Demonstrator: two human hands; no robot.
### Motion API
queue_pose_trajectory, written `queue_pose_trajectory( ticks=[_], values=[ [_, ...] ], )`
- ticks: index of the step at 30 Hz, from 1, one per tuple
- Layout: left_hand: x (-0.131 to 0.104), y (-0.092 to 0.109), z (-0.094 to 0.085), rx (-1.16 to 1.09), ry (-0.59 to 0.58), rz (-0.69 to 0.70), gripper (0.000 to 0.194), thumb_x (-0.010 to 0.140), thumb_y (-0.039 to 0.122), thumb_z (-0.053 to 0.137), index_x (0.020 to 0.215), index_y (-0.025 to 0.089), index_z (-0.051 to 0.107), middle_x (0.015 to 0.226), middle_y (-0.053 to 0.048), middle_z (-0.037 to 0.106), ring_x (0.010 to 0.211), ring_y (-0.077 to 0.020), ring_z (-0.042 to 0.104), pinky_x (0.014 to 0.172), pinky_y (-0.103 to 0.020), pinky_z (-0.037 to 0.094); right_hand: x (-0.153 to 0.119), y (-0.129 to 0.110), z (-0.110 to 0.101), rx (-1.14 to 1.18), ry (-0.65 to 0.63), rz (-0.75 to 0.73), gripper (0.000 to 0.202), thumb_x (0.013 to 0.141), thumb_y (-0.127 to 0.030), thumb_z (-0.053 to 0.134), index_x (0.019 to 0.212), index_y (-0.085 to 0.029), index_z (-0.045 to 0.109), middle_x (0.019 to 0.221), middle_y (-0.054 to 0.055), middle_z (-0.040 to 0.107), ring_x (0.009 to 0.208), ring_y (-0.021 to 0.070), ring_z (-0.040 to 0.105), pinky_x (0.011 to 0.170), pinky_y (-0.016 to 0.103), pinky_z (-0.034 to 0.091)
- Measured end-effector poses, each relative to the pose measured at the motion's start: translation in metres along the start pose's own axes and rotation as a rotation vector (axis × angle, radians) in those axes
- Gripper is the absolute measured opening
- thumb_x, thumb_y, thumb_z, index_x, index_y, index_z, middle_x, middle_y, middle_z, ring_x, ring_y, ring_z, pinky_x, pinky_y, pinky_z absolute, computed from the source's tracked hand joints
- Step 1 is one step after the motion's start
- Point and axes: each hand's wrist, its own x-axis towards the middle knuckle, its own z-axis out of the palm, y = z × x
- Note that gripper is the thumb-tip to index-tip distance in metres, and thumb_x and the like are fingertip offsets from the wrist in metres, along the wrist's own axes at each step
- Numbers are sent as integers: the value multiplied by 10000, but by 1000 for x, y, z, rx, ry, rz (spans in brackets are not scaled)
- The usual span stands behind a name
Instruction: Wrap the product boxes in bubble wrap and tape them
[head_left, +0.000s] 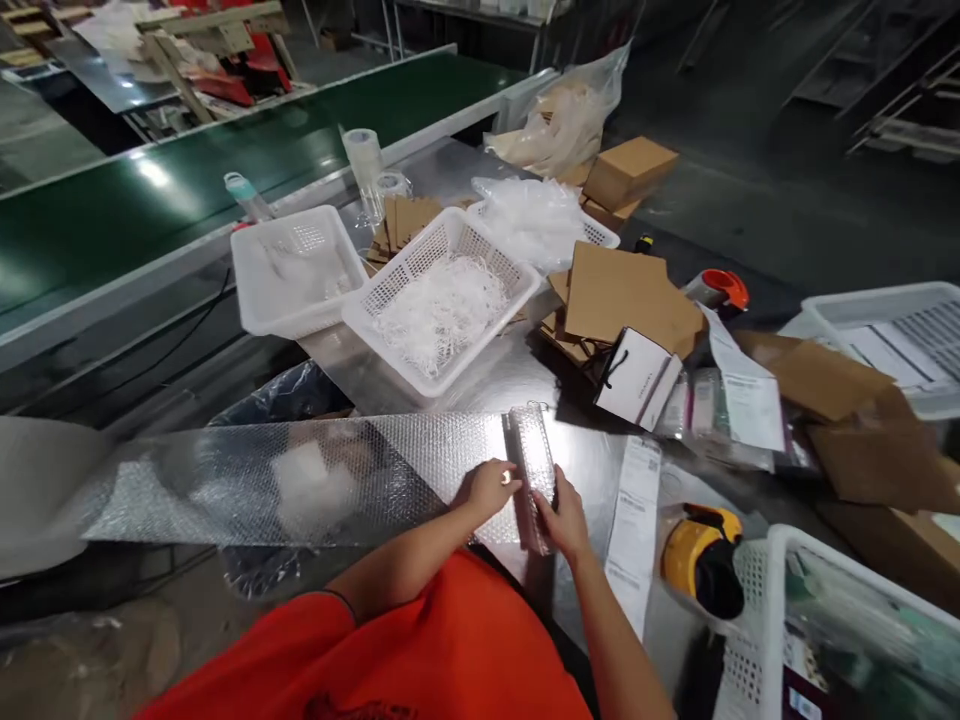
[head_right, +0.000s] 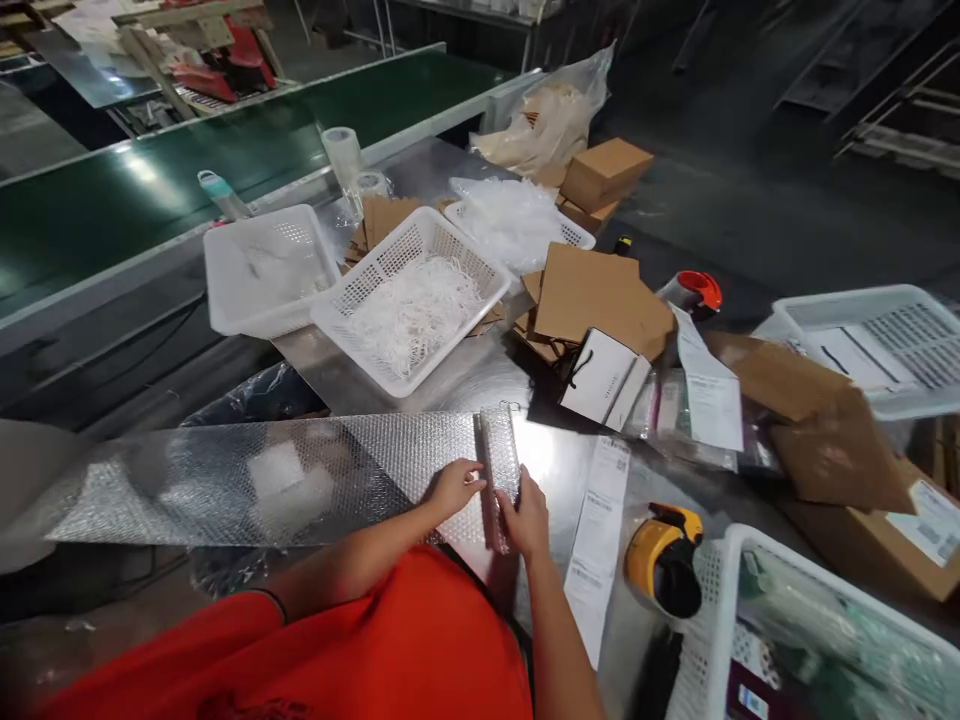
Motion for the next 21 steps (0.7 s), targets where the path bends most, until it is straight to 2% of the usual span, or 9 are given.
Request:
queue_pose_trajectory(
  ticks=[2,5,8,10,12,14,16,19,21],
  values=[
    [-8,-4,-14,332,12,116,382,866,143,646,1241,215,669,1354,-101,631,1240,-234,598,1087,-352,468,-5,-11,1,-24,17,32,828,821,-618,475,1436,-64,467,1380,240,588,1273,368,546,1071,529,438],
    [-11,-12,-33,748,-53,95,485,869,159,647,1350,212,599,1517,-126,499,1352,-285,507,1108,-391,434,-18,-20,-4,-16,89,72,767,841,-579,486,1419,-75,487,1364,224,605,1258,332,566,1082,486,438],
    [-3,-21,-42,832,-124,169,535,843,129,654,1369,194,577,1554,-140,453,1387,-306,463,1126,-424,402,-51,-3,-25,1,315,171,648,905,-531,394,1363,-91,523,1344,214,617,1242,305,578,1076,454,446],
    [4,-28,-45,847,-151,212,526,848,133,642,1365,207,578,1545,-123,467,1388,-292,464,1142,-418,384,-88,19,-45,-57,487,316,608,934,-462,318,1327,-50,532,1306,260,614,1234,342,573,1063,494,441],
    [9,-35,-50,856,-146,248,481,869,140,608,1344,213,594,1514,-101,503,1385,-274,470,1155,-390,373,-131,44,-62,-211,558,501,583,926,-376,307,1302,6,535,1238,329,604,1201,412,574,1012,568,440],
    [12,-40,-58,861,-101,270,442,884,137,574,1321,198,612,1489,-98,526,1385,-276,470,1161,-374,369,-167,65,-71,-402,504,686,553,889,-297,327,1276,31,548,1141,372,609,1086,473,608,853,621,476],
    [12,-42,-68,880,-50,253,435,884,130,558,1312,175,619,1502,-120,509,1393,-290,460,1169,-387,363,-187,79,-72,-502,477,767,558,880,-253,306,1295,39,539,1091,392,609,1007,500,627,724,619,483],
    [11,-42,-82,921,-42,193,462,871,119,560,1326,173,610,1524,-139,484,1407,-284,454,1173,-402,358,-196,87,-63,-491,494,799,553,863,-299,354,1272,-22,601,1059,389,621,933,522,649,640,650,462],
    [10,-40,-89,940,-75,187,485,869,120,569,1349,181,595,1529,-142,483,1408,-277,458,1169,-399,357,-195,88,-57,-420,428,740,522,824,-390,451,1190,-92,675,1026,359,642,871,518,662,622,685,447]
  ],
)
